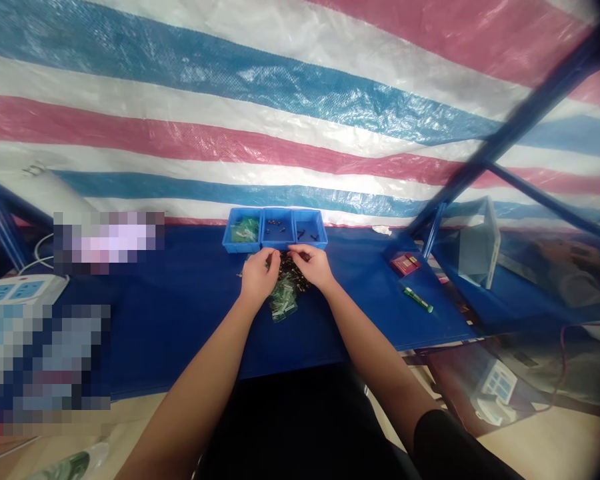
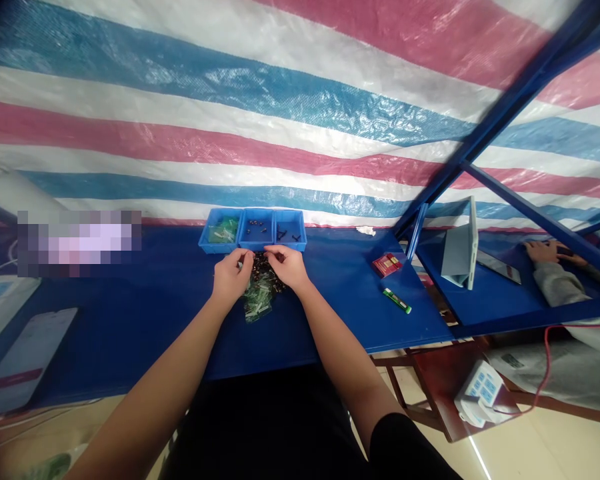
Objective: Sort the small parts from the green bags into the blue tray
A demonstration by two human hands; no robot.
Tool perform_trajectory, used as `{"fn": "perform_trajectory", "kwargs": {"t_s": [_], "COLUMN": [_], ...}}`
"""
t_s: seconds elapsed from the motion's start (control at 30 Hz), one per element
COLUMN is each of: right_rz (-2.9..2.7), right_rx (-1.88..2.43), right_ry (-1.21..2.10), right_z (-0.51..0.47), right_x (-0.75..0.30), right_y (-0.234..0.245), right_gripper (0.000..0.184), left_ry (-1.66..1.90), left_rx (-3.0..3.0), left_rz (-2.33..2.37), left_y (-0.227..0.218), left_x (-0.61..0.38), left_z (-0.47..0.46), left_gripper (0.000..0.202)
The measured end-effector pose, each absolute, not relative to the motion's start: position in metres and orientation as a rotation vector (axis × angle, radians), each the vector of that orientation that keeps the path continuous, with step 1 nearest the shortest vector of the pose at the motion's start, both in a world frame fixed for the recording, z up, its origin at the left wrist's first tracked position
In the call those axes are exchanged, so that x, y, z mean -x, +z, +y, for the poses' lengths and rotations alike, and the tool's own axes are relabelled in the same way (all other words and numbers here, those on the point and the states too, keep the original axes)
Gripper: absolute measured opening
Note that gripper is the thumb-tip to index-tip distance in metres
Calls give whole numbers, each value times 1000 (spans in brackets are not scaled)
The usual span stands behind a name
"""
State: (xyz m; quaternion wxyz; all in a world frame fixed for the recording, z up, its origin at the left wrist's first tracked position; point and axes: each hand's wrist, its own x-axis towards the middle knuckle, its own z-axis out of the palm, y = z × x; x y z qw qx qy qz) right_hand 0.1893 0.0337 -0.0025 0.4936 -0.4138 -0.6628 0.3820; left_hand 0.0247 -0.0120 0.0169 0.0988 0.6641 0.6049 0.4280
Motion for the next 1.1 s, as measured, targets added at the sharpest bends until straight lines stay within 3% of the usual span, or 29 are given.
{"fn": "perform_trajectory", "kwargs": {"t_s": [0.13,0.33,0.7,1.1], "right_rz": [-1892,-2076,-2084,-2085], "right_rx": [1148,1168,1235,1311], "right_ry": [592,371,344,367], "right_z": [33,30,30,28], "right_x": [-200,-194,-191,-189], "right_y": [-3,-4,-8,-7], "right_gripper": [22,23,16,19], "left_ry": [1269,1264,1230,1237], "left_rx": [-1961,-1967,-1973,-2070], "left_rz": [1780,1785,1756,1755], "left_y": [17,17,17,18], "left_x": [-24,-26,-27,-27], "left_z": [-12,-12,-12,-14], "left_gripper": [30,30,31,29]}}
